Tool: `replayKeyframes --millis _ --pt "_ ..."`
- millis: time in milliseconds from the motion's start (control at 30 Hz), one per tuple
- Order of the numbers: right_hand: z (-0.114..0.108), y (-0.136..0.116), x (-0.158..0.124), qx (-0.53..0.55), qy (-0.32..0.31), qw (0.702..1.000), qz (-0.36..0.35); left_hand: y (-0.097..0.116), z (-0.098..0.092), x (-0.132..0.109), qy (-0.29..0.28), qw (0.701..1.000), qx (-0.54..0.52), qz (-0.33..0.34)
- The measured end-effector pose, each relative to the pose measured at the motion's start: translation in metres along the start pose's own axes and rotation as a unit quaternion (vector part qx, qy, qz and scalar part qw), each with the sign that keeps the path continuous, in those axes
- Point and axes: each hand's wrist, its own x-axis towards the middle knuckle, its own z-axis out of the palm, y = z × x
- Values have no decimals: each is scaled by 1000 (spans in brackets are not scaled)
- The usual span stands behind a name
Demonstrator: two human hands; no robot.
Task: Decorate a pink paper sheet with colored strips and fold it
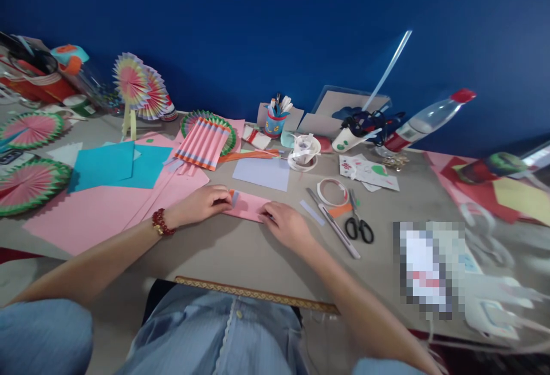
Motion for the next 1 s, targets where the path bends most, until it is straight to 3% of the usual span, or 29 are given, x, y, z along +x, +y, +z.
replayKeyframes --millis 333,533,700,1000 --pt "-1 -1 2 -11 2 1000 14 2 -10 2 -37 999 -11 22" --pt "0 -1 1 1 3 1000 23 2 -13 6 -69 996 62 4" --pt "-1 0 1 14 3 1000 22 1 -20 3 -97 994 37 41" --pt "-3 1 4 11 13 1000 14 -3 -6 4 -15 999 36 30"
